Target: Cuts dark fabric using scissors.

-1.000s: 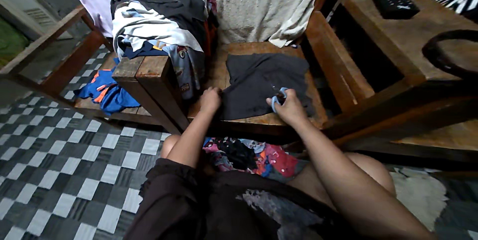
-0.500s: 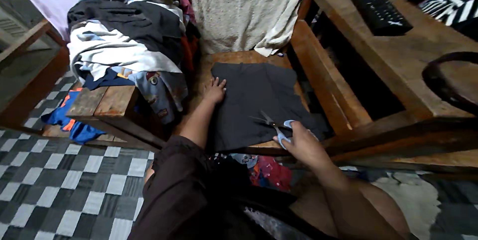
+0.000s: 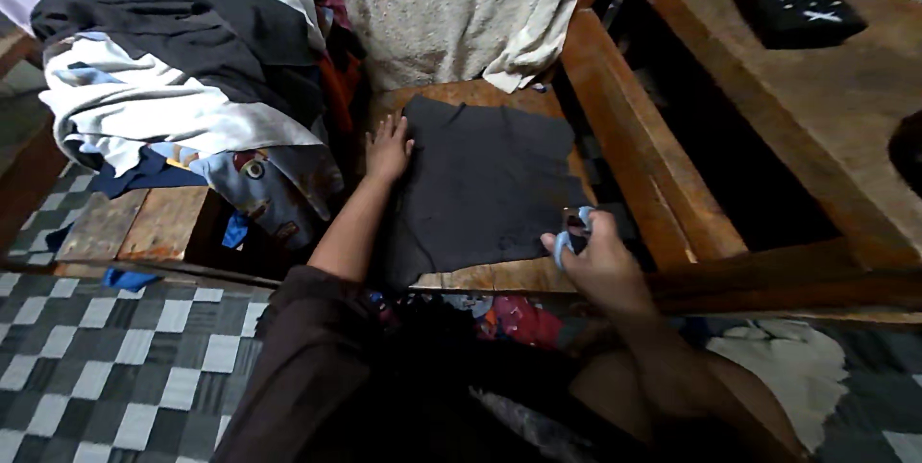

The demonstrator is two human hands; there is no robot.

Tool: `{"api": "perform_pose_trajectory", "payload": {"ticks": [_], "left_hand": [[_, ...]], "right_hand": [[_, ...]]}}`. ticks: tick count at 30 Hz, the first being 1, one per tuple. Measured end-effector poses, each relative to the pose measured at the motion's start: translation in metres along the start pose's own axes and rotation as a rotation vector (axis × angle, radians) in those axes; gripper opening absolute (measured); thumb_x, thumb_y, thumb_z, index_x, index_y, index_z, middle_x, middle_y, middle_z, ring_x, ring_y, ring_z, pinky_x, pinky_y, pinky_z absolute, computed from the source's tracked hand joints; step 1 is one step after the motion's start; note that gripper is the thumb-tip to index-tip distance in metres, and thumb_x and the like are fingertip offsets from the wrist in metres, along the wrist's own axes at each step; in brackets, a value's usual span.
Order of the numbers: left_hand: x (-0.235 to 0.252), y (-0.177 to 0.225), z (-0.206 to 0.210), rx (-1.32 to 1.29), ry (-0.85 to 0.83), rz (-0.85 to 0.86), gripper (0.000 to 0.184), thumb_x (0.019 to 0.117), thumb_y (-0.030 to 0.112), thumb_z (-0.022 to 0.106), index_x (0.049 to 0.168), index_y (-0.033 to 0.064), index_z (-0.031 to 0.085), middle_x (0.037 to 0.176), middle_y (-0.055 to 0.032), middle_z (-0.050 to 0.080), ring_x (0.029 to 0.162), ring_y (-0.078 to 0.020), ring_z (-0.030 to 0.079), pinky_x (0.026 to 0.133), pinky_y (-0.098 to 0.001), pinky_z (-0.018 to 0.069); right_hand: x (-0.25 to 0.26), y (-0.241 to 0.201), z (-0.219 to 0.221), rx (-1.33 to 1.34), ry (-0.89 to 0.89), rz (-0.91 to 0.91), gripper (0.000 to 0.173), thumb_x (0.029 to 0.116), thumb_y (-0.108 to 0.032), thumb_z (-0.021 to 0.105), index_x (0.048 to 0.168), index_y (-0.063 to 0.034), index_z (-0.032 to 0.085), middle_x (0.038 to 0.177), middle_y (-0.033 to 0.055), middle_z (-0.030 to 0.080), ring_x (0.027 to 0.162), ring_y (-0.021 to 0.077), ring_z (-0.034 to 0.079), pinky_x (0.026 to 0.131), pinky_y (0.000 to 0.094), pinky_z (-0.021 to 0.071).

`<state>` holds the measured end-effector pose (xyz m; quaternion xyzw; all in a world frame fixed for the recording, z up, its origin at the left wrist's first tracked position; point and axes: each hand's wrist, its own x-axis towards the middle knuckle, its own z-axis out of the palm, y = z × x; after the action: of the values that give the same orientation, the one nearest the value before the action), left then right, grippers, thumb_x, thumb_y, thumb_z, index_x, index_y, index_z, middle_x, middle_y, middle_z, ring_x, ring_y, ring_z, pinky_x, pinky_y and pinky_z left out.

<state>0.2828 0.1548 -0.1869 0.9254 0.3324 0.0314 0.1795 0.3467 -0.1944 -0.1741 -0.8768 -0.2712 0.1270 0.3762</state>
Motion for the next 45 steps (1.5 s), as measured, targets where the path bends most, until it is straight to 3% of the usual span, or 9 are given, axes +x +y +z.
{"api": "perform_pose_trajectory", "payload": {"ticks": [3,7,12,18,24,30,34,37,45], "left_hand": [[-0.065,0.006,-0.039,-0.184,-0.011,-0.234,0.043,0.1064,0.031,0.053,0.141,0.0059,0.057,0.141,-0.0221,0.057,0.132,-0.0403,0.054,0.109,-0.0611,0.0422],[-0.18,0.006,-0.051,-0.266,-0.125,-0.375,0.043,0.1053,0.041,0.055,0.119,0.0022,0.067,0.109,-0.0218,0.069,0.104,-0.0382,0.067,0.093,-0.0622,0.0509],[-0.244,0.024,-0.018,-0.211,-0.29,-0.444,0.059,0.0994,0.053,0.059,0.131,0.0036,0.062,0.13,-0.0209,0.062,0.123,-0.0365,0.06,0.104,-0.0588,0.0458],[-0.236,0.023,0.012,-0.169,-0.177,-0.429,0.051,0.0961,0.043,0.069,0.126,0.0014,0.065,0.132,-0.0236,0.06,0.129,-0.0407,0.053,0.109,-0.0575,0.0416],[-0.235,0.02,0.008,-0.89,-0.002,-0.478,0.013,0.0987,0.014,0.063,0.1,0.001,0.061,0.084,-0.0094,0.06,0.075,-0.0176,0.058,0.073,-0.0388,0.0502],[-0.221,0.039,0.014,-1.687,0.137,-0.702,0.028,0.0985,-0.002,0.048,0.126,0.0011,0.048,0.098,-0.0106,0.057,0.077,-0.0179,0.062,0.073,-0.0318,0.0582],[-0.217,0.037,0.012,-1.751,-0.11,-0.774,0.006,0.0994,0.005,0.054,0.095,0.0095,0.054,0.073,-0.0005,0.055,0.058,-0.0081,0.057,0.059,-0.0207,0.0549],[-0.216,0.031,0.01,-1.563,-0.409,-0.64,0.024,0.1041,0.011,0.045,0.081,0.0129,0.052,0.055,0.0045,0.05,0.046,-0.0033,0.05,0.048,-0.0163,0.0469],[-0.206,0.047,0.013,-1.662,-0.136,-0.614,0.021,0.1041,0.02,0.046,0.12,0.0082,0.053,0.103,-0.0076,0.065,0.088,-0.0181,0.068,0.079,-0.0325,0.0584]], "right_hand": [[-0.012,-0.002,0.003,0.184,-0.096,-0.04,0.047,0.0979,-0.024,0.064,0.131,0.006,0.049,0.113,0.0201,0.066,0.088,0.0245,0.068,0.076,0.0425,0.0565],[-0.044,-0.008,0.017,0.334,-0.518,0.012,0.035,0.1027,-0.024,0.056,0.123,0.0043,0.056,0.101,0.0125,0.068,0.074,0.0144,0.065,0.067,0.0336,0.056],[-0.091,-0.032,0.042,0.544,-0.987,0.281,0.035,0.1106,-0.029,0.039,0.123,0.0001,0.055,0.094,0.0042,0.068,0.061,0.0076,0.061,0.057,0.0238,0.0528],[-0.105,-0.029,0.051,0.623,-1.006,0.366,0.04,0.1123,-0.034,0.032,0.124,-0.0021,0.053,0.093,0.0045,0.066,0.061,0.0106,0.063,0.057,0.0261,0.0554],[-0.109,-0.022,0.047,0.614,-0.978,0.408,0.037,0.1123,-0.036,0.031,0.112,-0.0069,0.054,0.081,-0.0011,0.059,0.055,0.0052,0.053,0.054,0.02,0.0474],[-0.115,-0.016,0.042,0.706,-1.045,0.417,0.037,0.1124,-0.036,0.03,0.1,-0.0102,0.054,0.073,-0.0032,0.056,0.05,0.0026,0.046,0.049,0.0161,0.0408],[-0.116,-0.013,0.037,0.776,-1.072,0.37,0.039,0.1121,-0.037,0.028,0.098,-0.0114,0.054,0.072,-0.0045,0.055,0.05,0.0014,0.046,0.048,0.015,0.0401],[-0.116,-0.012,0.033,0.79,-1.019,0.337,0.038,0.1121,-0.036,0.028,0.1,-0.0112,0.054,0.072,-0.005,0.055,0.05,0.0006,0.045,0.048,0.0147,0.0394],[-0.121,-0.014,0.024,0.815,-0.945,0.299,0.033,0.1118,-0.03,0.032,0.1,-0.0097,0.055,0.071,-0.0057,0.056,0.051,-0.0007,0.047,0.049,0.013,0.0404]]}}
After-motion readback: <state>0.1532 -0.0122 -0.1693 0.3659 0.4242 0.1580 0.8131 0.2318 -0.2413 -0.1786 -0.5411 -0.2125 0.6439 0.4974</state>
